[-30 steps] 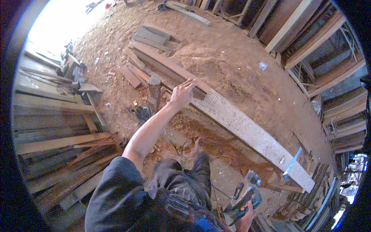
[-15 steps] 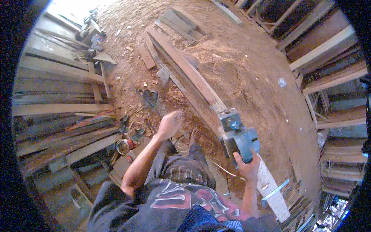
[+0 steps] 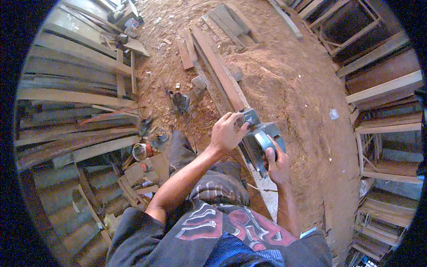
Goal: The person uses a circular saw to cut a long wooden plank into shorter pieces, then uses an electric sander to smooth the cut edges. The person repeatedly positions the wood, cuts it, and sands the resulting pieces in a workshop environment.
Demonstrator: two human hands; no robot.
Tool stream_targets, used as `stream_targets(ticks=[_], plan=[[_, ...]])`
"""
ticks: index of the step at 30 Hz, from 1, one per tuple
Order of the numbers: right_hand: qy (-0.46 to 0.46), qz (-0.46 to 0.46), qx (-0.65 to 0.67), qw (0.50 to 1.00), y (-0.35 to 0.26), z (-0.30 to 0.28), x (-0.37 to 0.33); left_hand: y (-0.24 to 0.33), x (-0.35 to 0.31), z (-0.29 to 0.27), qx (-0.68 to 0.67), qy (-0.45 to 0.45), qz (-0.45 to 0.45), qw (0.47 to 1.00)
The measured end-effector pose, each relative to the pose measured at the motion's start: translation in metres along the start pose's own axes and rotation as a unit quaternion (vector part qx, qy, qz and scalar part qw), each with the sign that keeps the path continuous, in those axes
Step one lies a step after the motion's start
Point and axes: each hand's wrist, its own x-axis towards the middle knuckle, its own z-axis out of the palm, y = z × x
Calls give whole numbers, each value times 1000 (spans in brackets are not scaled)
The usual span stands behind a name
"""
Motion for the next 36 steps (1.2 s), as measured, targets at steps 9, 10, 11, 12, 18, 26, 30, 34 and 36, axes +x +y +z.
stream_targets(ticks=[9,10,11,12,18,26,30,34,36], plan=[[61,-122,-44,990,-21,17,34,1,45,-2,105,-60,7,993],[63,-126,-45,989,-25,20,42,-1,53,-6,121,-78,10,989],[63,-124,-49,989,-28,20,47,-3,59,-9,118,-95,-3,988],[58,-112,-47,991,-32,24,58,-7,71,-15,122,-104,5,987],[108,-121,-74,984,-27,42,79,-25,109,-28,131,-119,37,983],[126,-124,-59,982,-22,62,96,-63,150,-46,99,-204,148,963],[133,-133,-72,980,-41,73,125,-85,197,-66,107,-280,212,930],[137,-102,-112,979,-59,81,150,-97,236,-84,117,-296,249,915],[135,-107,-114,978,-68,84,163,-103,243,-95,88,-226,263,934]])
